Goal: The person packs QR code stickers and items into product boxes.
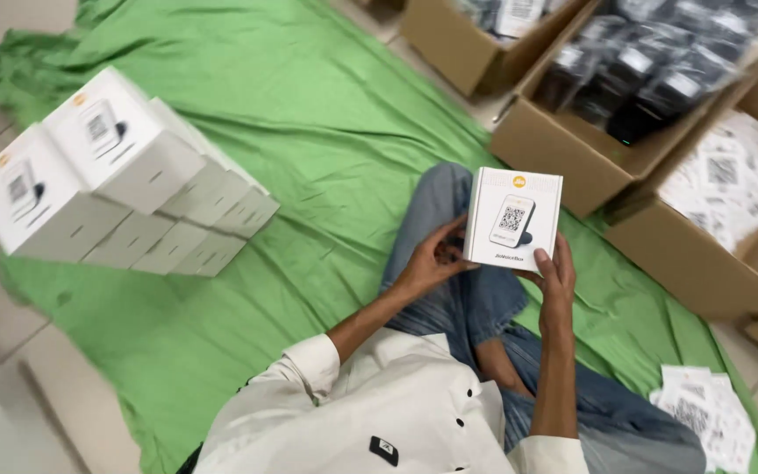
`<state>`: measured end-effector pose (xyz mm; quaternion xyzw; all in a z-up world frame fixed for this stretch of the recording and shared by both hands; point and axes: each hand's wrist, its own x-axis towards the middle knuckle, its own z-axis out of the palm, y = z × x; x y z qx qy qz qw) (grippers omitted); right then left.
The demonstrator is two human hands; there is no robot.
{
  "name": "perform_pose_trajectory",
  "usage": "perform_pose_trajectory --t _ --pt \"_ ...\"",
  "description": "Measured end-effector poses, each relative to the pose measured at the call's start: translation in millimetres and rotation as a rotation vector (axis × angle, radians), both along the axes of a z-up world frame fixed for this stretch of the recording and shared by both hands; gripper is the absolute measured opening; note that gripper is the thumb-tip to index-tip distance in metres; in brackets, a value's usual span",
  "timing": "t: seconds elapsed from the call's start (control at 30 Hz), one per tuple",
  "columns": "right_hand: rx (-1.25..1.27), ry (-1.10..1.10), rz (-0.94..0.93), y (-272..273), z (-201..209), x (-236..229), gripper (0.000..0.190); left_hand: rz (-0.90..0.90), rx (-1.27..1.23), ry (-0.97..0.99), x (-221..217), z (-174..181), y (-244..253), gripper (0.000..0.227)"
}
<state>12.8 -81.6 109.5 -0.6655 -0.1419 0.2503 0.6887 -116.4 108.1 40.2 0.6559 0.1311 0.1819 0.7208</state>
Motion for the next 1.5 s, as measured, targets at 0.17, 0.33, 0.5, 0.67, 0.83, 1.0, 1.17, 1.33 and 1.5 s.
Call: perform_pose_trajectory --t 0.17,0.33,0.5,0.67,0.83,1.0,1.17,1.33,1.5 --pt "-0.081 -0.129 0.362 127.6 26.5 -7.1 0.068 0.285 -0.038 -0.071 -67.0 -8.9 81.7 0.080" --pt "-0.398 -0.228 0.548 256.8 -12.5 -17.9 0.072 0.568 -0.172 0.062 -111.6 -11.0 138.7 0.062" --pt "-0.414 -0.138 0.797 362.9 -32.1 -51.8 0.079 0.795 -0.281 0.130 -144.7 -66.7 185.5 0.047" --pt "-0.309 -0.160 0.887 458.1 -96.1 -60.9 0.080 0.898 -0.377 0.032 -140.9 -114.5 236.9 0.055" --pt "-0.335 -0.143 0.917 514.0 -116.1 -79.5 0.066 1.062 -0.373 -0.009 -122.0 -115.3 243.5 0.087" --pt "-0.249 -0.379 0.954 518.1 -114.1 -88.1 0.064 0.969 -0.182 0.056 -98.2 -90.8 220.4 0.080" --pt "-0.174 -0.345 0.978 485.7 -114.3 -80.6 0.069 0.902 -0.111 0.100 -85.2 -64.3 213.4 0.076" --pt "-0.085 -0.356 0.804 434.4 -107.8 -76.3 0.064 0.832 0.010 0.072 -70.4 -71.4 206.1 0.074" --pt "0.023 -0.330 0.681 384.8 -62.0 -63.3 0.054 0.802 0.053 0.065 -54.0 -51.7 195.4 0.073"
